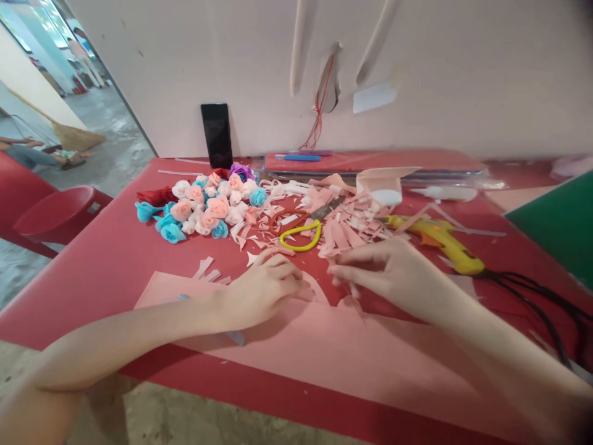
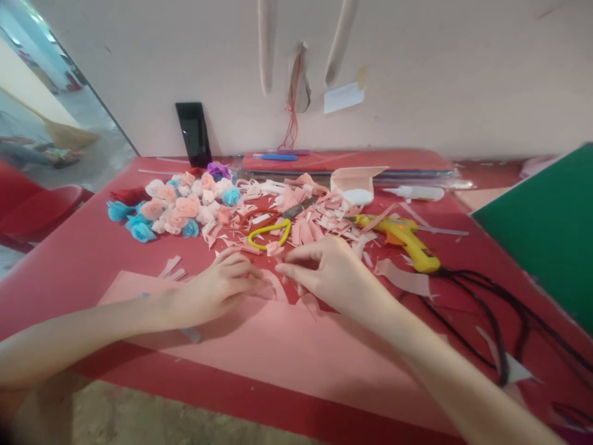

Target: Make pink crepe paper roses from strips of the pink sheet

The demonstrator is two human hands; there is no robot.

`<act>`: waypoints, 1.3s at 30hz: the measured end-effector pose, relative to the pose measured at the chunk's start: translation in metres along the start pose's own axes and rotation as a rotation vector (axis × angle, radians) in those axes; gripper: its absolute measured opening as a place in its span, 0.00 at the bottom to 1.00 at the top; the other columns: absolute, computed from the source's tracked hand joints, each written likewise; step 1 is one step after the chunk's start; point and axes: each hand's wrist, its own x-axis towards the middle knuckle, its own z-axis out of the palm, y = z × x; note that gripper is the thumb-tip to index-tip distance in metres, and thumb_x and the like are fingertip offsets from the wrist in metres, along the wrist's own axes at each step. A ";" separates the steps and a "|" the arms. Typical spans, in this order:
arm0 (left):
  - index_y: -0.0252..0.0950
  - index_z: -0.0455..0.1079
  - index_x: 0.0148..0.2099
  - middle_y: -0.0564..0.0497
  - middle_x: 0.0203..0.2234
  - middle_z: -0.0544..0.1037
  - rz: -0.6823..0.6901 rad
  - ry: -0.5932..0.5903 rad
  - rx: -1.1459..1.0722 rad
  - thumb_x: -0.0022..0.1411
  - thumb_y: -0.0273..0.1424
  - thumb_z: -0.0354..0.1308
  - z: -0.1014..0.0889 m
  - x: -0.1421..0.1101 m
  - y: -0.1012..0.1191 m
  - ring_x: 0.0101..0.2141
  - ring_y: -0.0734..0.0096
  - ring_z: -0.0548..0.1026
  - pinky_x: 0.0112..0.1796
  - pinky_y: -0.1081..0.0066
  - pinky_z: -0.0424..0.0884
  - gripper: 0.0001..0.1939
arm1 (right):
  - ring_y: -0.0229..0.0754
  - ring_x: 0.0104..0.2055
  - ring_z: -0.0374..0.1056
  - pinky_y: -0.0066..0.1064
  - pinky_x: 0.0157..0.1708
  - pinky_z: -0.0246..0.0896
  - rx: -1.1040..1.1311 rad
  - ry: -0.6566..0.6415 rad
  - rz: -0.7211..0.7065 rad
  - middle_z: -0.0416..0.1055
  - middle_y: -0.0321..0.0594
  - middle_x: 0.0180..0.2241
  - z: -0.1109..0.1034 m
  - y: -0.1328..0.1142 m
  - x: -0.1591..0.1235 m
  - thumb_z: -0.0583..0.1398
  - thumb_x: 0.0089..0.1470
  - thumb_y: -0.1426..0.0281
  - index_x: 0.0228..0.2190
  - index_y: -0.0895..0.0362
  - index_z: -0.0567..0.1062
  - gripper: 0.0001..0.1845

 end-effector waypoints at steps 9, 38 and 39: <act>0.35 0.70 0.47 0.50 0.44 0.76 0.082 -0.153 -0.129 0.63 0.21 0.46 0.001 0.018 -0.001 0.42 0.66 0.65 0.49 0.64 0.56 0.15 | 0.32 0.13 0.63 0.24 0.17 0.59 0.183 0.008 0.092 0.67 0.32 0.09 0.005 0.004 0.004 0.59 0.46 0.68 0.15 0.58 0.74 0.13; 0.37 0.73 0.32 0.54 0.29 0.76 -0.145 0.775 -0.955 0.51 0.20 0.59 -0.028 0.020 0.017 0.34 0.76 0.74 0.35 0.76 0.71 0.07 | 0.35 0.29 0.69 0.29 0.28 0.68 -0.103 0.573 -0.533 0.71 0.38 0.44 0.039 -0.001 -0.021 0.56 0.51 0.82 0.31 0.50 0.76 0.15; 0.37 0.73 0.30 0.55 0.28 0.76 -0.129 0.782 -1.001 0.51 0.19 0.60 -0.029 0.019 0.021 0.33 0.76 0.73 0.35 0.76 0.71 0.07 | 0.35 0.29 0.69 0.30 0.28 0.69 -0.139 0.568 -0.560 0.70 0.39 0.45 0.039 -0.002 -0.023 0.57 0.51 0.82 0.31 0.50 0.75 0.15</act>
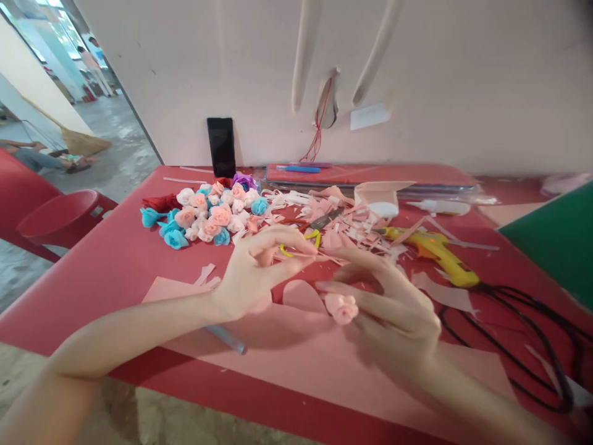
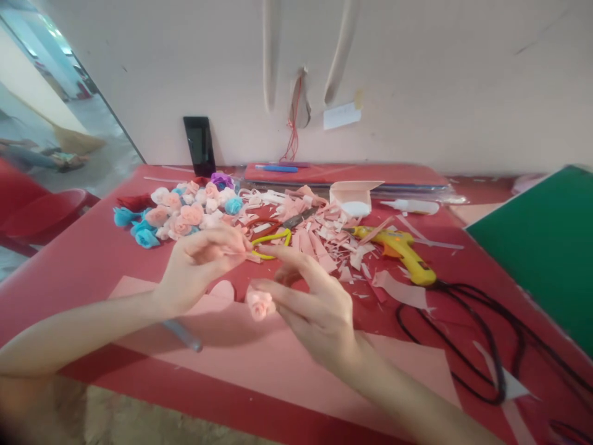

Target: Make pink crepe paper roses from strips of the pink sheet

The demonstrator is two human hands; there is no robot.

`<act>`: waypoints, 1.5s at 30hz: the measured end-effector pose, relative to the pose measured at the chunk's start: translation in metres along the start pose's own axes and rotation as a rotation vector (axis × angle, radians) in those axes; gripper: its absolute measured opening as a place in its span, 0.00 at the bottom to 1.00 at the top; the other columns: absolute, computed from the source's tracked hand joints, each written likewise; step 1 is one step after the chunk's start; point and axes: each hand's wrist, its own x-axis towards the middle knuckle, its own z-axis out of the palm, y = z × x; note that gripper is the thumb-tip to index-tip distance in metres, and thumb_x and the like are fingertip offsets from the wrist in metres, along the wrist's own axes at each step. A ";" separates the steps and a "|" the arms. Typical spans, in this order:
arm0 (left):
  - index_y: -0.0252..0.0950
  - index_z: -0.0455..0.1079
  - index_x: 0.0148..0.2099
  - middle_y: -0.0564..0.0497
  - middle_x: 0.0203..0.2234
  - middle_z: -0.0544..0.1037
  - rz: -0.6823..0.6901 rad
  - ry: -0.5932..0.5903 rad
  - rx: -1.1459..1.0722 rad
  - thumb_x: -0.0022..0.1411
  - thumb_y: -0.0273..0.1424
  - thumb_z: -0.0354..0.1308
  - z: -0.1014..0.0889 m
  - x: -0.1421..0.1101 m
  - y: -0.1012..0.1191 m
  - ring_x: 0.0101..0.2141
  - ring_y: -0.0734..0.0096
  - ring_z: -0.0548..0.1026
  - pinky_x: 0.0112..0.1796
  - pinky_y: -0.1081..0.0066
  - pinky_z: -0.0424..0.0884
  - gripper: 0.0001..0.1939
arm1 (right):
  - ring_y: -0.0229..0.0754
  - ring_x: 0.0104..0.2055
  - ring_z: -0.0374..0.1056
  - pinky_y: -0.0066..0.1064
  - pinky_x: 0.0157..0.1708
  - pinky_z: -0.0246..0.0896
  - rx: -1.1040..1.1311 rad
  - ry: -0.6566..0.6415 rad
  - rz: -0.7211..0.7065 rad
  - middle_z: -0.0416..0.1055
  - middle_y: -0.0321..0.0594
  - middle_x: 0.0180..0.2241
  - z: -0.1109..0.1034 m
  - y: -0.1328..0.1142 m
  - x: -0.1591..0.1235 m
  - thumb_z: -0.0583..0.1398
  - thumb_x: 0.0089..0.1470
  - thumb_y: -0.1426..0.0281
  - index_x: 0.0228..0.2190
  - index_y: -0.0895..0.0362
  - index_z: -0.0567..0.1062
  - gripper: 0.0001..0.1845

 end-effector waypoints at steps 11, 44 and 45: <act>0.39 0.73 0.29 0.55 0.24 0.75 -0.005 -0.103 -0.081 0.51 0.21 0.63 0.008 -0.015 0.011 0.33 0.74 0.70 0.40 0.69 0.66 0.07 | 0.36 0.29 0.71 0.26 0.29 0.69 -0.033 -0.055 -0.041 0.74 0.39 0.36 -0.007 -0.014 0.000 0.56 0.54 0.78 0.30 0.54 0.75 0.09; 0.35 0.76 0.31 0.49 0.27 0.72 0.272 -0.257 0.382 0.59 0.31 0.57 0.004 -0.015 0.005 0.34 0.70 0.67 0.41 0.65 0.65 0.09 | 0.38 0.25 0.73 0.26 0.23 0.71 -0.049 0.029 -0.056 0.77 0.37 0.28 -0.002 -0.010 -0.001 0.57 0.53 0.79 0.27 0.52 0.72 0.10; 0.35 0.76 0.31 0.49 0.27 0.71 0.272 -0.256 0.377 0.59 0.31 0.57 0.004 -0.015 0.005 0.34 0.70 0.67 0.41 0.66 0.65 0.09 | 0.38 0.25 0.73 0.26 0.23 0.71 -0.050 0.035 -0.068 0.77 0.37 0.28 -0.001 -0.009 -0.001 0.57 0.53 0.79 0.27 0.52 0.71 0.11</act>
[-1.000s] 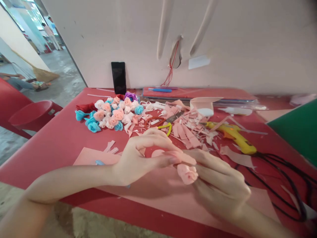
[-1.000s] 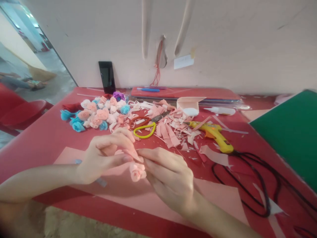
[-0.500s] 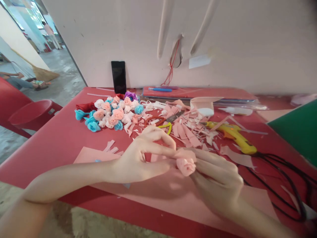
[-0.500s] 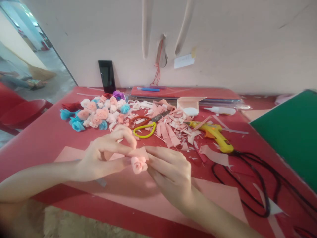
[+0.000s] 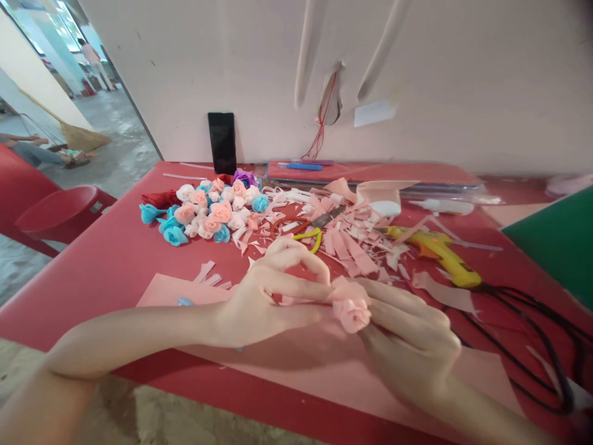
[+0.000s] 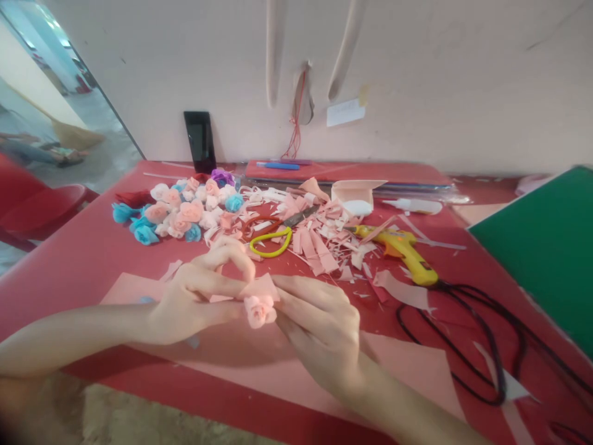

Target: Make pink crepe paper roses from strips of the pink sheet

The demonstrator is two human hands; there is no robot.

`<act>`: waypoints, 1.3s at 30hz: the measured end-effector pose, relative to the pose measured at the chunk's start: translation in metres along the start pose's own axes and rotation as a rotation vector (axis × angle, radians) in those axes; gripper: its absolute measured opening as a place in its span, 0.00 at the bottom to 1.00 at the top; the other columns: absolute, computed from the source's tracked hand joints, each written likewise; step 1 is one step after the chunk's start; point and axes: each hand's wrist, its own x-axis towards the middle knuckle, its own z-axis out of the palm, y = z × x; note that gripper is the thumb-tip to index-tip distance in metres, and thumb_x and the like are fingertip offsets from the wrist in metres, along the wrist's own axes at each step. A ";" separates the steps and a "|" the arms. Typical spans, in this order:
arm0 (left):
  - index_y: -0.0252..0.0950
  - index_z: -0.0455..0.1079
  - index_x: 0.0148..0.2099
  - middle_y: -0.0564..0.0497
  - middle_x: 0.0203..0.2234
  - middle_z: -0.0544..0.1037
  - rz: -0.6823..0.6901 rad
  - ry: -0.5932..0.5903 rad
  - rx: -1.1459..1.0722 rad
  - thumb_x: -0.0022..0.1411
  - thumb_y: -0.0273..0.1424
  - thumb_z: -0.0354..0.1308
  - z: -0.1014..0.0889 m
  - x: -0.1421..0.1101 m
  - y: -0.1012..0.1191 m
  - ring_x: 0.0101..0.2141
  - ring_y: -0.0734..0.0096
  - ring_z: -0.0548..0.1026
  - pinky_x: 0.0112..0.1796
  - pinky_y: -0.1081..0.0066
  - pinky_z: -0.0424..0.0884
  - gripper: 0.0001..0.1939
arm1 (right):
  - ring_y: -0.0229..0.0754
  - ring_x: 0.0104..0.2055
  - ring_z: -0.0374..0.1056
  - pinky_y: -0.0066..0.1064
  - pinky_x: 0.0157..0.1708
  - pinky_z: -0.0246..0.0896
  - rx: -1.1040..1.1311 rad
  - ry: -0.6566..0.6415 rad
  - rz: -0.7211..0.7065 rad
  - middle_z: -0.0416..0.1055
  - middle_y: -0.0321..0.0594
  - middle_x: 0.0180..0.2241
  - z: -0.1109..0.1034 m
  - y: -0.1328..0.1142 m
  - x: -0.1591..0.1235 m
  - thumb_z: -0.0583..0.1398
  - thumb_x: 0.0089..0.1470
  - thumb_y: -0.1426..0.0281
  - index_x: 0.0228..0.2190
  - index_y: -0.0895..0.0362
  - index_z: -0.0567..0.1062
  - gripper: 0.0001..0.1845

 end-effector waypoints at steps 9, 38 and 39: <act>0.40 0.78 0.34 0.49 0.29 0.71 -0.098 -0.038 -0.005 0.59 0.33 0.56 -0.002 -0.002 0.008 0.34 0.70 0.69 0.44 0.64 0.65 0.09 | 0.37 0.22 0.71 0.26 0.20 0.66 -0.081 -0.049 -0.128 0.76 0.39 0.26 -0.007 0.000 0.005 0.54 0.53 0.81 0.24 0.54 0.68 0.11; 0.40 0.78 0.31 0.51 0.26 0.71 -0.078 0.056 -0.114 0.58 0.33 0.58 0.004 -0.006 -0.001 0.32 0.71 0.65 0.39 0.65 0.65 0.08 | 0.37 0.24 0.73 0.25 0.22 0.69 -0.011 -0.017 0.034 0.76 0.35 0.26 0.002 -0.004 -0.001 0.55 0.54 0.80 0.26 0.52 0.69 0.11; 0.41 0.78 0.30 0.51 0.26 0.71 -0.087 0.058 -0.123 0.58 0.33 0.58 0.004 -0.006 -0.001 0.31 0.72 0.65 0.39 0.65 0.65 0.08 | 0.37 0.23 0.73 0.25 0.22 0.69 -0.010 -0.015 0.059 0.76 0.34 0.25 0.002 -0.005 -0.001 0.55 0.54 0.79 0.27 0.51 0.69 0.11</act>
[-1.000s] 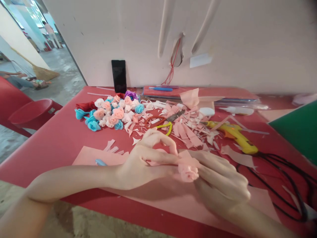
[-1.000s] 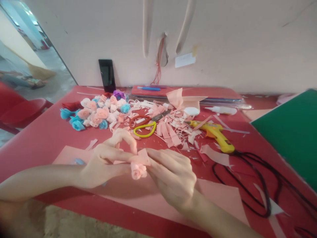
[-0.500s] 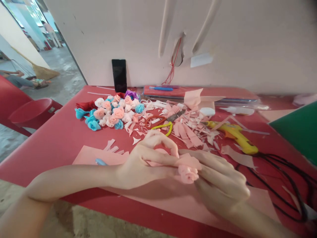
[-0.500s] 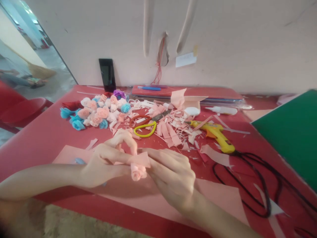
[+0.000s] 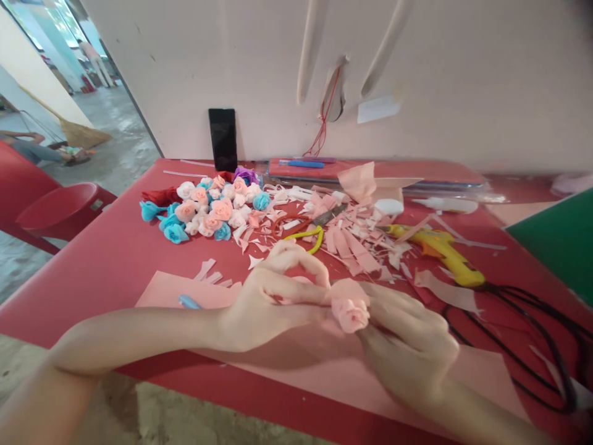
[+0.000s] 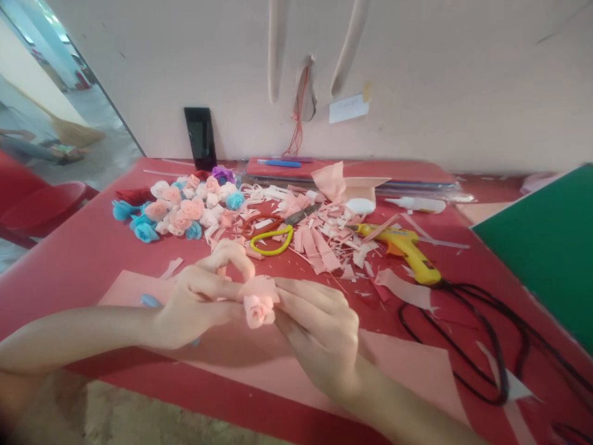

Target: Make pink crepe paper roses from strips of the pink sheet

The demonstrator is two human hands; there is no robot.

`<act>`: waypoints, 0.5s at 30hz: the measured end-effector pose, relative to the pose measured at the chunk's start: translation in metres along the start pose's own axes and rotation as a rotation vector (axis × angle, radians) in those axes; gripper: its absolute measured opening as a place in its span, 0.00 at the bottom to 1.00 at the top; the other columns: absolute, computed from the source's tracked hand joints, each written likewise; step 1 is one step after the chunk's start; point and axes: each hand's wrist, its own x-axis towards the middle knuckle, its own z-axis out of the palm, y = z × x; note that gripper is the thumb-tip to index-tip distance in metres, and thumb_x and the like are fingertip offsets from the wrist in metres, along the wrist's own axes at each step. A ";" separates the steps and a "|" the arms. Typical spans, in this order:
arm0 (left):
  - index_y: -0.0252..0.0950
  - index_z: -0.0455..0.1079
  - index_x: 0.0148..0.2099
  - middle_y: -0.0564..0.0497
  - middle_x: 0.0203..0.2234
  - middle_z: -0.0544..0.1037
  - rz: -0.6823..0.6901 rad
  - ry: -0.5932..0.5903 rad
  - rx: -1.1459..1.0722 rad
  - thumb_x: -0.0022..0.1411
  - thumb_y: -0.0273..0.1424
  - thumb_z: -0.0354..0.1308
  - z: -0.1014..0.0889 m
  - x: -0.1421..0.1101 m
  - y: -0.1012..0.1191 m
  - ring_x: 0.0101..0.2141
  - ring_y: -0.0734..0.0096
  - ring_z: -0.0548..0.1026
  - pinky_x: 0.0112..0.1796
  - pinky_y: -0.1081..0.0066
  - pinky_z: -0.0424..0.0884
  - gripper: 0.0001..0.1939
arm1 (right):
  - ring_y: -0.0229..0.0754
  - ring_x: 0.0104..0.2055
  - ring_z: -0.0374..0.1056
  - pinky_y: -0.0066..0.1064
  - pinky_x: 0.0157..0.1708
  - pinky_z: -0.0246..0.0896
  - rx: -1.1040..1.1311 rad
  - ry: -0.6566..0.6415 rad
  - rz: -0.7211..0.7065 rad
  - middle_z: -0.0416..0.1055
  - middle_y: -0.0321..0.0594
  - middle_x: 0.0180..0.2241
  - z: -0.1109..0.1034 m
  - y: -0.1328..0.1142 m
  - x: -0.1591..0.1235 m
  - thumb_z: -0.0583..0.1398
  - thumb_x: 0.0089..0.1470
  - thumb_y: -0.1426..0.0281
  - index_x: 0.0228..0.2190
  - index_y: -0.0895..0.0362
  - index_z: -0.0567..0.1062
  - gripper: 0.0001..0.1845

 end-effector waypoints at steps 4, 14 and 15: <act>0.44 0.78 0.31 0.51 0.28 0.69 -0.114 -0.001 -0.091 0.56 0.34 0.60 -0.001 0.000 0.003 0.34 0.70 0.67 0.42 0.62 0.65 0.05 | 0.36 0.18 0.70 0.25 0.19 0.67 -0.019 0.033 0.131 0.75 0.31 0.21 0.000 -0.004 -0.001 0.56 0.54 0.75 0.33 0.49 0.70 0.08; 0.46 0.78 0.31 0.53 0.29 0.67 -0.452 0.026 -0.489 0.50 0.23 0.63 0.003 0.001 0.010 0.33 0.75 0.68 0.36 0.71 0.69 0.10 | 0.33 0.19 0.69 0.21 0.18 0.63 0.013 0.010 0.166 0.75 0.29 0.20 -0.003 -0.009 0.006 0.59 0.51 0.75 0.26 0.51 0.70 0.07; 0.46 0.78 0.31 0.54 0.29 0.68 -0.484 0.035 -0.536 0.51 0.24 0.63 0.004 0.001 0.010 0.33 0.75 0.69 0.36 0.71 0.69 0.10 | 0.33 0.18 0.68 0.21 0.18 0.62 0.022 0.007 0.197 0.73 0.29 0.19 -0.003 -0.010 0.006 0.60 0.50 0.75 0.25 0.52 0.70 0.07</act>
